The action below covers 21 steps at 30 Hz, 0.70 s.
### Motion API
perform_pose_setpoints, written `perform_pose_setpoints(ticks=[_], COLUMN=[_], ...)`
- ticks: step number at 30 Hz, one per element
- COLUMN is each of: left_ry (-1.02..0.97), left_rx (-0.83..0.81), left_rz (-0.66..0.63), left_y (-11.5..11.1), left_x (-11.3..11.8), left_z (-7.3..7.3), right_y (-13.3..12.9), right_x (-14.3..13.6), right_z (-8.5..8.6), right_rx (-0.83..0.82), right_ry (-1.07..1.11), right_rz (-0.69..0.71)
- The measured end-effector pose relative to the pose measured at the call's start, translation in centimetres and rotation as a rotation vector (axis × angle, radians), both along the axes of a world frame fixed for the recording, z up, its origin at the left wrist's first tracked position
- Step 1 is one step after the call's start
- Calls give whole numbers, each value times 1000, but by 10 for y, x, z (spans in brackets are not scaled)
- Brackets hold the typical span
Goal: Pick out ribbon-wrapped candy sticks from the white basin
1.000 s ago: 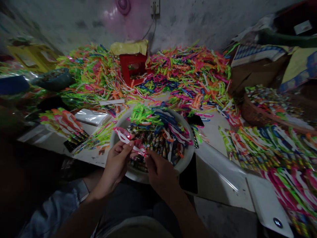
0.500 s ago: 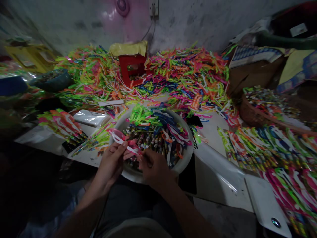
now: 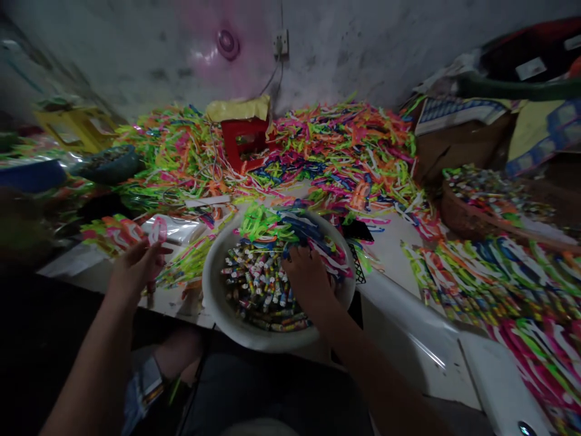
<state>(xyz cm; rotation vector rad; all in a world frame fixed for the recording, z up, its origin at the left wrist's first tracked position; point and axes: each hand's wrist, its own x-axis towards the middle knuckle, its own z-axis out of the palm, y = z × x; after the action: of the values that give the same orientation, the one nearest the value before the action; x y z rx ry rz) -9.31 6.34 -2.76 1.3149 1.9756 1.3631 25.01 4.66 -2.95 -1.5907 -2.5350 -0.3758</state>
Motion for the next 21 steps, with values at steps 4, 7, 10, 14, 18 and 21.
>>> perform_pose_setpoints(ticks=[4, 7, 10, 14, 18, 21], left_ry=[290, 443, 549, 615, 681, 675], left_rx=[-82, 7, 142, 113, -25, -29], left_rz=[-26, -186, -444, -618, -696, -741], left_y=[15, 26, 49, 93, 113, 103], left_x=[-3, 27, 74, 133, 160, 159], left_z=[-12, -9, 2, 9, 2, -3], right_y=[-4, -20, -36, -41, -36, -35], right_x=[-1, -2, -4, -3, 0, 0], right_z=[0, 0, -4, -9, -12, -14], right_rx=[-77, -159, -177, -186, -144, -120], right_ry=[113, 376, 580, 591, 630, 644], right_rz=[86, 172, 205, 208, 174, 173])
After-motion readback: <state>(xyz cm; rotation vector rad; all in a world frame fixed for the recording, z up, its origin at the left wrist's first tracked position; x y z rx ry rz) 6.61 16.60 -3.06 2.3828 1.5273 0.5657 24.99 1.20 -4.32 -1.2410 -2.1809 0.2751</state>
